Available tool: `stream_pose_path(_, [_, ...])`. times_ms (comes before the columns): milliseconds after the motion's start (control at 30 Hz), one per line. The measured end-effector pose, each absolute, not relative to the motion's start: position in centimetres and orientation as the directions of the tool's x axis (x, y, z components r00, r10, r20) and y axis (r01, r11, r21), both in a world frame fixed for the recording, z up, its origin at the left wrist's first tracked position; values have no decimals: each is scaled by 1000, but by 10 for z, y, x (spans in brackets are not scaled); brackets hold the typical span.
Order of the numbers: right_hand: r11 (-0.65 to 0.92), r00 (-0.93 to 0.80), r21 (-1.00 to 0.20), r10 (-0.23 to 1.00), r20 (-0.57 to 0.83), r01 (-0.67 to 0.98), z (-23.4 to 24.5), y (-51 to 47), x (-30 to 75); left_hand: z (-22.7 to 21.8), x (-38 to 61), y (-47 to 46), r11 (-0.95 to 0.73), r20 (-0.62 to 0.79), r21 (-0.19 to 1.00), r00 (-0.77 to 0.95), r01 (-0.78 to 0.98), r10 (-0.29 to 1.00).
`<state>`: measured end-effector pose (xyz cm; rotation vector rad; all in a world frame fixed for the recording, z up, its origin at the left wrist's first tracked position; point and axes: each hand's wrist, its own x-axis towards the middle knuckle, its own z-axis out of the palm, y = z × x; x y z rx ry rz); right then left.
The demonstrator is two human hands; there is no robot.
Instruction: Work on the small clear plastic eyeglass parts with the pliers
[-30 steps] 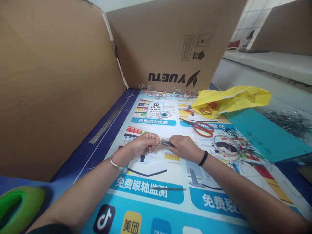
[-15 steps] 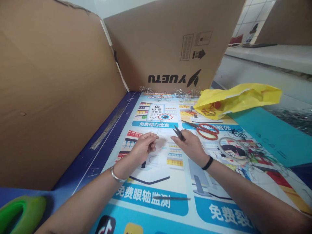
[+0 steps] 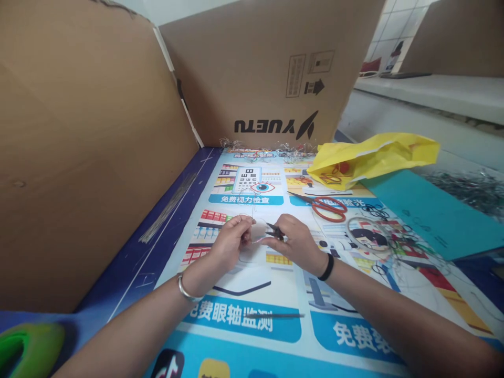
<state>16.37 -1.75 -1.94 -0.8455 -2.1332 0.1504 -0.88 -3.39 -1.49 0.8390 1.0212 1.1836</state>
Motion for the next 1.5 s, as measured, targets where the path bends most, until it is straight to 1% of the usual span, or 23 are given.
stream_pose_path(167, [733,-463,-405,668,583,547,-20,-17,166,-11,-8,-36,204,-190,927,73,-315,979])
stream_pose_path(300, [691,-437,-426,710,553,584,-22,-15,168,-8,-7,-36,205,-192,926,72,-316,979])
stream_pose_path(467, [606,-348,-534,787,510,589,-21,-14,167,-9,-8,-36,184,-185,933,27,-308,982])
stream_pose_path(600, [537,-286,-627,840,462,564,-20,-12,169,-12,-9,-34,140,-146,939,4,-314,989])
stream_pose_path(700, [557,-315,-646,830,460,522,-21,-11,170,-13,-9,-34,132,-146,939,-19,-319,989])
stream_pose_path(833, [661,-417,-594,750,513,458,-22,-12,168,-12,-7,-35,143,-158,939,-24,-312,987])
stream_pose_path(933, [698,-438,-563,716,544,442,-22,-12,166,-12,-7,-36,146,-157,945,-16,-292,987])
stream_pose_path(1067, [671,-409,-588,741,532,452,-22,-10,167,-12,-10,-35,165,-159,946,42,-280,986])
stream_pose_path(1200, [632,-428,-661,769,474,403,-24,-8,169,-9,-13,-34,206,-178,934,118,-291,977])
stream_pose_path(1367, [568,-460,-752,794,396,334,-25,-6,169,-6,-14,-35,240,-202,929,159,-281,966])
stream_pose_path(1500, [502,-434,-801,832,345,326,-23,-6,168,-7,-17,-34,270,-211,937,257,-222,943])
